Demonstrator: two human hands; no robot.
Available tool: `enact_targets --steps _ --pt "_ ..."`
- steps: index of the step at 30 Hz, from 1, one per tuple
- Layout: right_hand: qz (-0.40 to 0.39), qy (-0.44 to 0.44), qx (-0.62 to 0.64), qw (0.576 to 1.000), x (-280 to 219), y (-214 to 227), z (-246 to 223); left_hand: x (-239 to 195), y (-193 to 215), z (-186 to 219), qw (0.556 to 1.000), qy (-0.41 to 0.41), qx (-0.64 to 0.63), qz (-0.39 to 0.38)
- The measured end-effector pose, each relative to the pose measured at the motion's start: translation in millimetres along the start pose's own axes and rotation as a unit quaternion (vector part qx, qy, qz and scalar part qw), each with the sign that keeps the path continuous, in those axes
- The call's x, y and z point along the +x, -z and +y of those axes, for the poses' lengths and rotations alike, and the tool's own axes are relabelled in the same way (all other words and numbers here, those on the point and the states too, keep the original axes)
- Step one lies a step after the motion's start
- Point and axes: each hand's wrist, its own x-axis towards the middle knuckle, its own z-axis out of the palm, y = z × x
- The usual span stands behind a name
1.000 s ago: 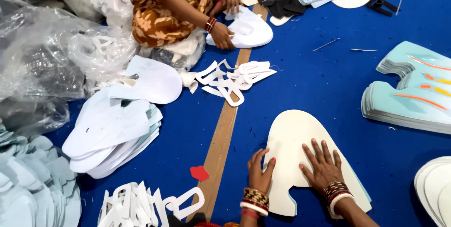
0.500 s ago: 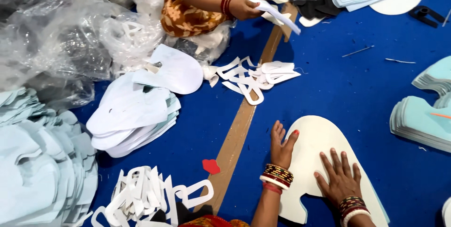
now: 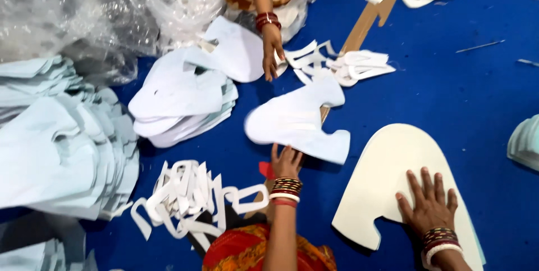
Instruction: The person sits on the floor among piles of cut foam shoe upper pieces, sorting and stacking matching pieces into piles by hand. They occasionally peel small white foam strips off pieces and press stacks flat before adding them.
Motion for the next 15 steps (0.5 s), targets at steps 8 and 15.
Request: enact_targets --steps 8,15 --pt "-0.001 0.018 -0.007 1.000 -1 -14 11 51 67 24 0.993 -0.004 0.012 0.120" --pt "-0.013 0.001 -0.007 1.000 3 -4 2 122 56 17 0.963 0.033 0.170 0.206"
